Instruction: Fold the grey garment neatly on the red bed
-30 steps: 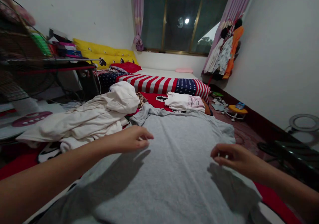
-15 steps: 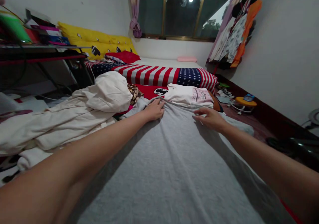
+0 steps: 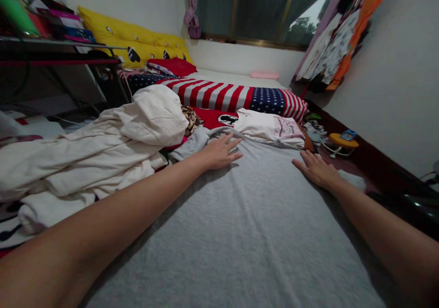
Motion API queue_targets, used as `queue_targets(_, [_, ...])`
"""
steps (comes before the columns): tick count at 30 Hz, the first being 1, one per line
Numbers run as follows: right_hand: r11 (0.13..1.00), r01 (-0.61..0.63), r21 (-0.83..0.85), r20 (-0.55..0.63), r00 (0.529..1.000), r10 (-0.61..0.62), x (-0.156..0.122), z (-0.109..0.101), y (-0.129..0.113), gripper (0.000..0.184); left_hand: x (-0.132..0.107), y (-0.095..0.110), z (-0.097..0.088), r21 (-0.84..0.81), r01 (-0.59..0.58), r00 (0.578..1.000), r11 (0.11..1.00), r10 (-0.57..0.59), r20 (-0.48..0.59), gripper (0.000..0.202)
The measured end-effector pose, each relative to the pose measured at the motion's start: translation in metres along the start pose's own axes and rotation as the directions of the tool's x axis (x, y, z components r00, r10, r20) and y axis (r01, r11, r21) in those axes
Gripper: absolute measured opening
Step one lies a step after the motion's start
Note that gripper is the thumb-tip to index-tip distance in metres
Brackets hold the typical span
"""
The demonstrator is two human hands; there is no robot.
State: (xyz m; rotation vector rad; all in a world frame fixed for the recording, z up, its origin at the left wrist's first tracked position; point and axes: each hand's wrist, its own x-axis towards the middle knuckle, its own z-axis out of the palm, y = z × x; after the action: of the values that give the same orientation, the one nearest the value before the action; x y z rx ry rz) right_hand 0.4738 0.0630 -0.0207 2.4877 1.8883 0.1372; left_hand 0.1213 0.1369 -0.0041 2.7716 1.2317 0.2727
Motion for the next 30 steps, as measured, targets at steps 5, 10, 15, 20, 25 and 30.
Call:
queue_targets(5, [0.996, -0.086, 0.002, 0.035, 0.996, 0.086, -0.006, -0.009, 0.006, 0.077, -0.023, -0.022, -0.002, 0.023, 0.136, 0.988, 0.99, -0.137, 0.065, 0.072])
queue_targets(10, [0.968, -0.109, -0.225, -0.058, 0.993, 0.098, -0.031, -0.039, -0.041, 0.063, -0.054, 0.004, -0.012, 0.037, 0.084, 0.996, 0.996, -0.085, 0.023, 0.069])
queue_targets(15, [0.955, 0.291, -0.048, -0.063, 0.954, -0.294, -0.071, -0.02, -0.062, 0.064, -0.114, 0.012, -0.011, 0.004, -0.039, 0.994, 0.999, 0.038, 0.099, 0.07])
queue_targets(20, [0.991, 0.065, -0.117, 0.116, 0.992, -0.051, -0.067, -0.044, -0.072, 0.059, -0.179, -0.008, -0.032, -0.003, 0.053, 0.987, 0.999, -0.052, 0.15, 0.067])
queue_targets(25, [0.975, 0.224, -0.001, 0.002, 0.975, -0.224, -0.072, -0.077, -0.139, 0.033, -0.253, -0.011, -0.047, -0.095, 0.137, 0.99, 0.986, -0.132, 0.053, 0.056])
queue_targets(30, [0.796, 0.386, 0.466, -0.058, 0.911, -0.408, -0.09, -0.076, -0.236, 0.032, -0.3, -0.006, -0.056, -0.194, 0.294, 0.952, 0.936, -0.305, -0.031, 0.039])
